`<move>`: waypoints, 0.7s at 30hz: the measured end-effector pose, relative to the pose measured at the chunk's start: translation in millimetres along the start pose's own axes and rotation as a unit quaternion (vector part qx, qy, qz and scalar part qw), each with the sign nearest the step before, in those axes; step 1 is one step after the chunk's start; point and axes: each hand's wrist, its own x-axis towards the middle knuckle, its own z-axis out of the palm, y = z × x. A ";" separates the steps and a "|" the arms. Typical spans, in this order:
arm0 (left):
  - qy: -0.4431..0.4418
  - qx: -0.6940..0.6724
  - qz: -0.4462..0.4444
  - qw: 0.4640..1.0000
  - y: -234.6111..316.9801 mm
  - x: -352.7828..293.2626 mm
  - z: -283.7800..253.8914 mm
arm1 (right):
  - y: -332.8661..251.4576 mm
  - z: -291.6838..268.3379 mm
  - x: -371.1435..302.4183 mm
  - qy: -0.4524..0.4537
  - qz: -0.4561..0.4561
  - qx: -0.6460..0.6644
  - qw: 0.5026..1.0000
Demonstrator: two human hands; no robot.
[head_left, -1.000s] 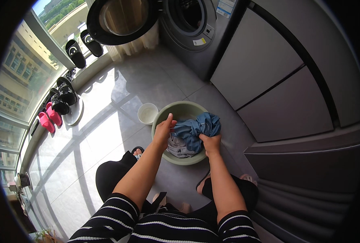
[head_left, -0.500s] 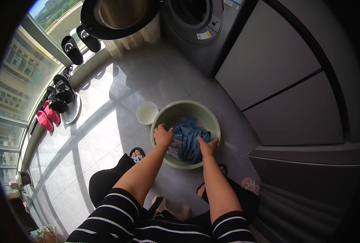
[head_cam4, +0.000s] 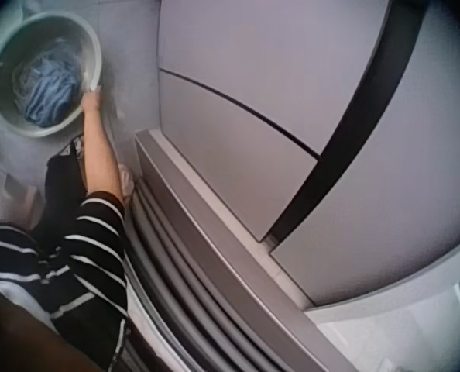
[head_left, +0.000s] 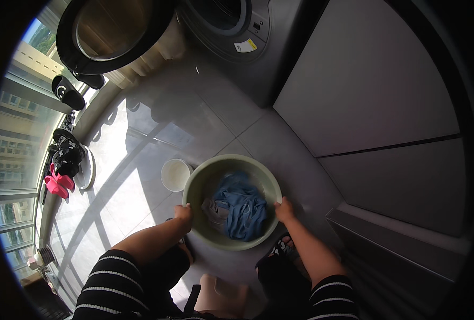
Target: The person sits on a small stool and hand-washes a blue garment in a green basin filled with water. They repeatedly submerge, scrub, and wring the fabric. After washing, they carry the basin to a sink, pour out the water, and place the garment in the sink.
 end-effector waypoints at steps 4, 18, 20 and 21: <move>0.058 0.045 0.049 0.996 -0.5 -17.5 -9.2 | -1.2 4.5 -38.9 0.086 0.051 0.035 0.994; -0.132 -0.180 0.104 0.969 81.2 -306.3 -312.8 | -163.4 -218.1 -350.4 0.058 -0.043 0.080 0.994; -0.142 -0.223 0.126 0.956 110.7 -355.9 -365.6 | -195.9 -253.5 -396.3 0.080 -0.082 0.075 0.991; -0.158 -0.231 0.147 0.949 126.3 -376.6 -392.6 | -217.8 -275.7 -419.9 0.086 -0.097 0.091 0.987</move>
